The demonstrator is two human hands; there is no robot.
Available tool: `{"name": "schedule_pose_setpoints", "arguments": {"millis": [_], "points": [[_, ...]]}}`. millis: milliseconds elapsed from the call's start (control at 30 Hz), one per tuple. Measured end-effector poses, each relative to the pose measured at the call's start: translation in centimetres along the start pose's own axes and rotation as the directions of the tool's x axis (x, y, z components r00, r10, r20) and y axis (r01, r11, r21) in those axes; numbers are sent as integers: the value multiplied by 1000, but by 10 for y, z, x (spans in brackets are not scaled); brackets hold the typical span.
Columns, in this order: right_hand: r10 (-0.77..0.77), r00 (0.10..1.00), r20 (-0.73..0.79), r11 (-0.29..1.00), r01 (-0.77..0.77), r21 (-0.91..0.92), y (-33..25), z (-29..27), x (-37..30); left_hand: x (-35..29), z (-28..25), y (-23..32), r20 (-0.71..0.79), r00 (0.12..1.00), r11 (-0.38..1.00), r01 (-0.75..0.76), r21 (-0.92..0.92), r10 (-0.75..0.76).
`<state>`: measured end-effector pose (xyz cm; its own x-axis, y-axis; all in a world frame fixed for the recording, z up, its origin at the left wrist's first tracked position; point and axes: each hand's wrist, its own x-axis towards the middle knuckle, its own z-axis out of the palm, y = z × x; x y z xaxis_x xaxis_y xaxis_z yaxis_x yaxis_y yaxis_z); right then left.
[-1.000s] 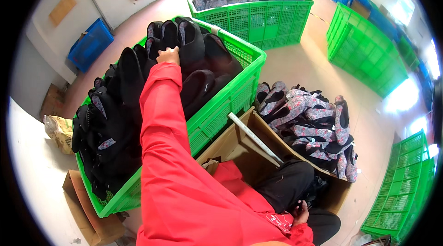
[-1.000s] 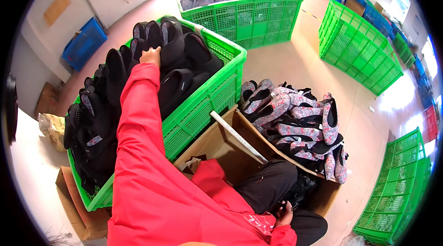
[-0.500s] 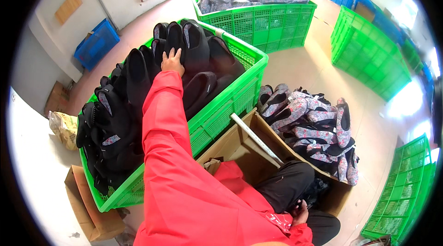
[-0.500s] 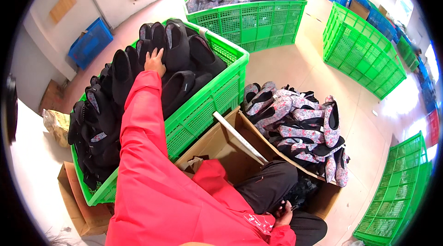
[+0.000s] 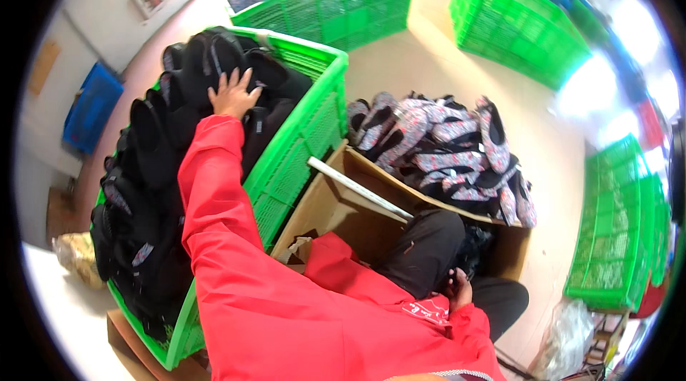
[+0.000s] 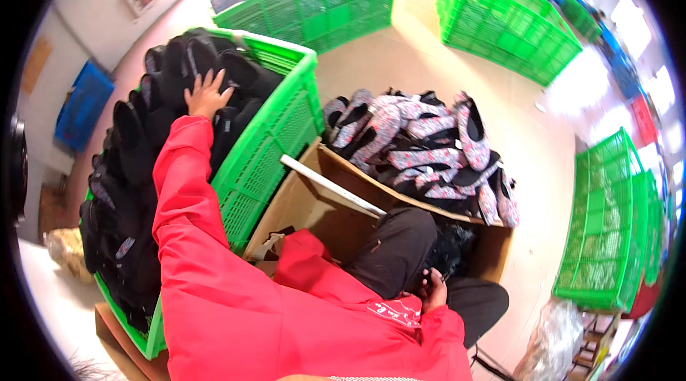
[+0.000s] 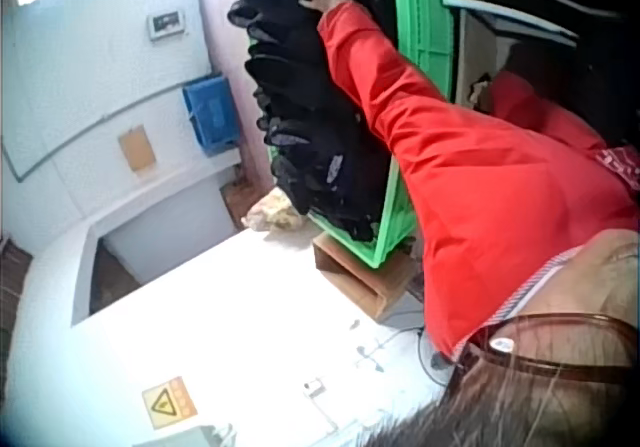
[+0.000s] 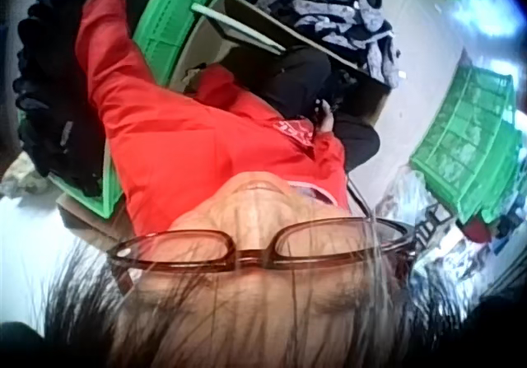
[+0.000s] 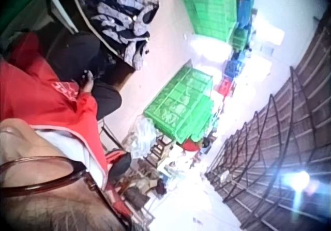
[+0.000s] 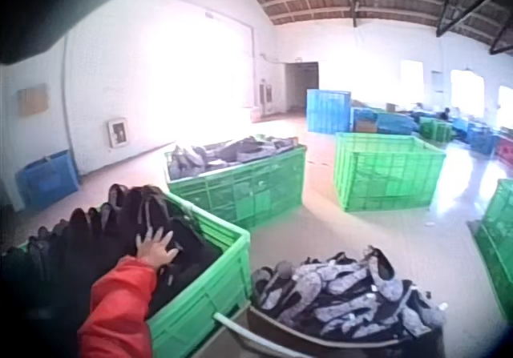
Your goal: The person sits on the floor and uses scissors to trim loose threads and fabric edges from the sides of slippers. They pick up slippers from a cardboard box, perform the trimming, and place the finished items into a green plastic crate.
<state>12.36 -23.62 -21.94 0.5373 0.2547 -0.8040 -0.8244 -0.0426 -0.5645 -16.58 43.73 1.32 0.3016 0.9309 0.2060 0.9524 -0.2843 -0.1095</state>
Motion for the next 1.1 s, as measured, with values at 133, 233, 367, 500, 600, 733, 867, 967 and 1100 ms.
{"name": "schedule_pose_setpoints", "arguments": {"millis": [133, 233, 367, 500, 600, 733, 867, 967, 1100], "points": [[-31, 999, -9, 997, 32, 63, 3, -7, -4, 15, 2, 24, 142, 990, 997, 6, 82, -17], [-53, 998, -29, 998, 54, 38, -3, 3, -11, 18, 9, 23, 99, 995, 998, -16, 67, 9], [-41, 997, 71, 999, 40, 22, -1, 8, -4, 49, 26, -39, 117, 988, 972, -71, -225, 99], [-43, 999, 24, 999, 42, 27, -6, 5, -13, 46, -35, 1, 71, 978, 919, -157, -361, 195], [4, 997, 71, 998, -8, 59, 3, 5, -2, 28, -73, 62, -164, 913, 895, -401, -197, 373], [23, 980, 196, 985, -56, 166, 2, 5, -5, -18, -86, 197, -174, 719, 634, -682, -365, 673], [-200, 966, 166, 979, 202, 3, 1, 8, -11, -73, -62, 338, -144, 491, 343, -762, -549, 860], [-324, 929, 182, 931, 347, -117, -10, 16, -27, -112, -16, 425, -90, 474, 265, -628, -732, 876], [-312, 926, 211, 929, 344, -135, -5, 6, -26, -171, 12, 531, -254, 382, 140, -752, -644, 889]]}}
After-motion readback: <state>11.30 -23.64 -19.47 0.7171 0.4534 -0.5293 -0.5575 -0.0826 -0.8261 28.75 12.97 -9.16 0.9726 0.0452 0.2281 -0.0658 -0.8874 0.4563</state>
